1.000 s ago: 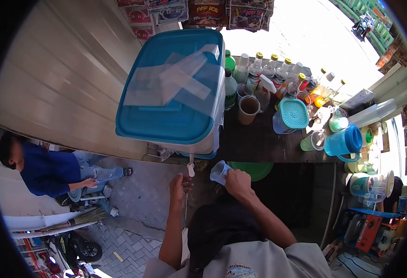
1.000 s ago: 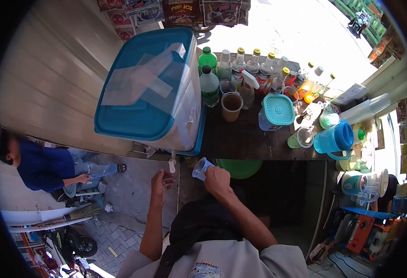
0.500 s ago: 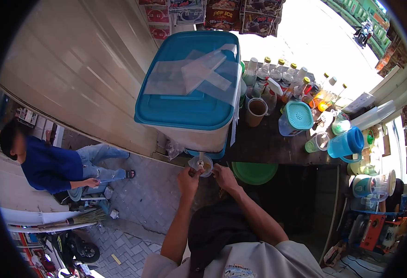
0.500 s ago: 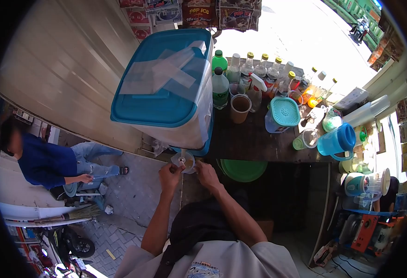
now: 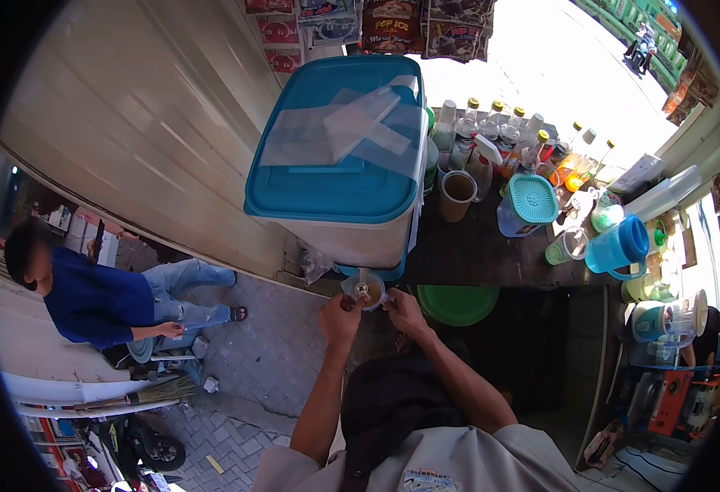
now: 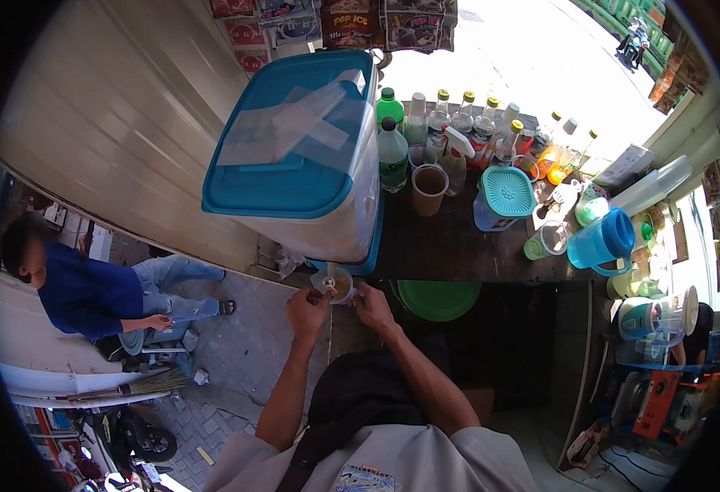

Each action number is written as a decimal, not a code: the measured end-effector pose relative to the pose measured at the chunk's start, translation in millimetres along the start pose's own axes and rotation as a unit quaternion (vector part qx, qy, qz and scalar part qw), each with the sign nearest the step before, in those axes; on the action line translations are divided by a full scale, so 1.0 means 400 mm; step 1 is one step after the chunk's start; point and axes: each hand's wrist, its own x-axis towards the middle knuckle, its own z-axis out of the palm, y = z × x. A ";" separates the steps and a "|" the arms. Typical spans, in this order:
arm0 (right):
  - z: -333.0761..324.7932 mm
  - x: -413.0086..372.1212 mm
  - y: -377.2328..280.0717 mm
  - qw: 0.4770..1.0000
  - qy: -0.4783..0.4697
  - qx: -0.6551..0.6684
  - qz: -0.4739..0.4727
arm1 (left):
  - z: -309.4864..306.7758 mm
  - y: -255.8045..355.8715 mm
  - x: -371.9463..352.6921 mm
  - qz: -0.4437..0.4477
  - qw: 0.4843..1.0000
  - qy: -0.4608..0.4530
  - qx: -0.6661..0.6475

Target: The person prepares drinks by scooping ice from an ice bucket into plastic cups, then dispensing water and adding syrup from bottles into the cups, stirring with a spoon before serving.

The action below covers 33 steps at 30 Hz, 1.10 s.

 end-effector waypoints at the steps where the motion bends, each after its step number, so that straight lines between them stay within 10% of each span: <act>1: 0.002 0.000 0.003 1.000 0.001 0.005 0.015 | -0.001 -0.003 0.000 0.001 1.000 0.004 -0.001; 10: -0.004 0.001 -0.022 0.997 -0.020 -0.012 0.078 | -0.090 0.092 -0.006 0.021 0.999 0.005 -0.043; 14: -0.007 0.006 -0.037 0.994 -0.050 0.009 0.099 | -0.322 0.291 0.046 0.292 0.917 0.219 -0.159; 18: -0.001 0.005 -0.002 0.988 -0.060 0.069 0.123 | -0.506 0.504 0.155 0.396 0.891 0.180 -0.132; 33: 0.011 -0.006 -0.001 0.920 -0.104 0.296 0.237 | -0.411 0.533 0.393 0.282 0.938 0.166 0.119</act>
